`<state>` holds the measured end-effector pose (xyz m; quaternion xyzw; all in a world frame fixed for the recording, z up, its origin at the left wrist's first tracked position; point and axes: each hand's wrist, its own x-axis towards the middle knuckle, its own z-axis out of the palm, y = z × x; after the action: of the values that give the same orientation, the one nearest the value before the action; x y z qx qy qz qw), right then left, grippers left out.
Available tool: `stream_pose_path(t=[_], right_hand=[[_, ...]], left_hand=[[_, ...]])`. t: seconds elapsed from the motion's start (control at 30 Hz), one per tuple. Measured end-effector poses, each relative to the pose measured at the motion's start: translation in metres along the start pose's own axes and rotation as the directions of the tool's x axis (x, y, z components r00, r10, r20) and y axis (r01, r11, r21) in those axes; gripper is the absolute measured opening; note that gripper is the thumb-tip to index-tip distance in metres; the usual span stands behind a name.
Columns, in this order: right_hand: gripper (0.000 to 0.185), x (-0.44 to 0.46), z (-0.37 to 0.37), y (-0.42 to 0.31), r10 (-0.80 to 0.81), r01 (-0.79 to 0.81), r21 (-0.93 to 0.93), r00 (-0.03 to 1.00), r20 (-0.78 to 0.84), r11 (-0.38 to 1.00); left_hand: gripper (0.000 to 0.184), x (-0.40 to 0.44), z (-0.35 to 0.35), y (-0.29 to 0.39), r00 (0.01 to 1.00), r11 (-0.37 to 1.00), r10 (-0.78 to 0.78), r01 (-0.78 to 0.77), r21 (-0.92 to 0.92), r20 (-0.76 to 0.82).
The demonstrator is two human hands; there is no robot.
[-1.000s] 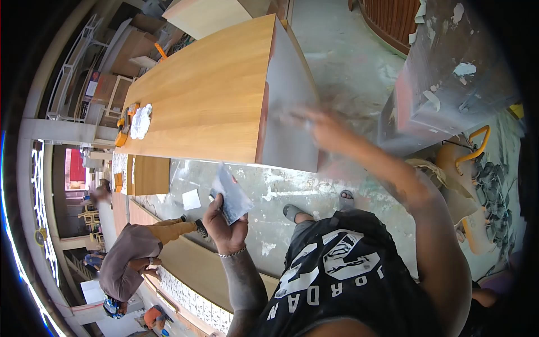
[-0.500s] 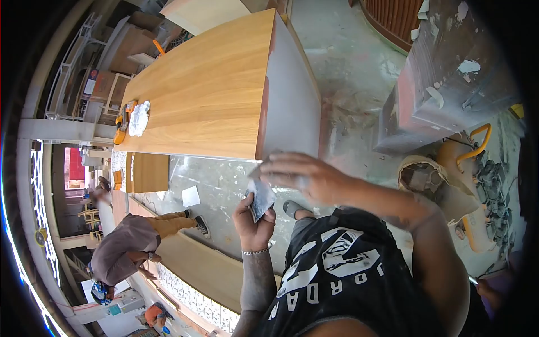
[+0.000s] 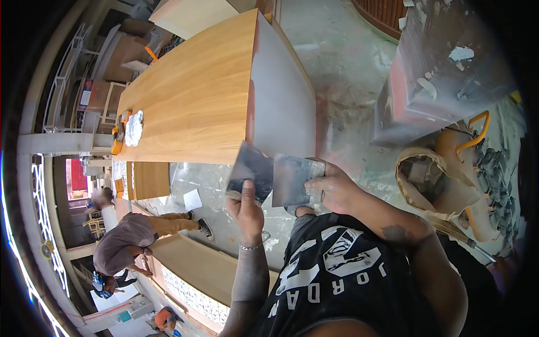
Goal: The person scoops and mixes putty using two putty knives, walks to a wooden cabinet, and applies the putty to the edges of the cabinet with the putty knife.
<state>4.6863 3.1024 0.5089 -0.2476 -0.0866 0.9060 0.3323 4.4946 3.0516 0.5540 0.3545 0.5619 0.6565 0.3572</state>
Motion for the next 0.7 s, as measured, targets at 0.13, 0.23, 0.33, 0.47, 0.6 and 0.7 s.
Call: stream_pose_path(t=[0.13,0.23,0.33,0.47,0.6,0.7], right_hand=[[0.053,0.008,-0.001,-0.002,0.023,-0.025,0.033,0.998,0.064,0.999],[0.053,0.019,-0.005,-0.001,0.058,-0.058,-0.002,0.996,0.065,0.998],[0.054,0.055,-0.025,-0.007,-0.107,0.123,-0.218,0.991,0.083,0.968],[0.055,0.119,-0.027,-0.068,-0.509,0.415,-0.838,0.837,0.2,0.354],[0.057,0.161,-0.006,-0.099,-0.688,0.545,-0.835,0.636,0.349,0.08],[0.059,0.195,-0.01,-0.11,-0.716,0.589,-0.807,0.546,0.434,-0.04]], left_hand=[[0.033,0.006,-0.001,0.01,0.979,0.976,-0.041,-0.003,0.218,0.199],[0.028,0.02,-0.025,0.032,0.911,0.868,-0.314,0.161,0.469,0.268],[0.026,0.019,-0.039,0.036,0.821,0.707,-0.509,0.228,0.669,0.259],[0.027,-0.002,-0.06,0.014,0.889,0.729,-0.428,0.232,0.644,0.164],[0.027,-0.027,-0.074,-0.004,0.911,0.744,-0.41,0.358,0.565,-0.038],[0.032,-0.037,-0.074,-0.003,0.895,0.732,-0.419,0.432,0.526,-0.152]])
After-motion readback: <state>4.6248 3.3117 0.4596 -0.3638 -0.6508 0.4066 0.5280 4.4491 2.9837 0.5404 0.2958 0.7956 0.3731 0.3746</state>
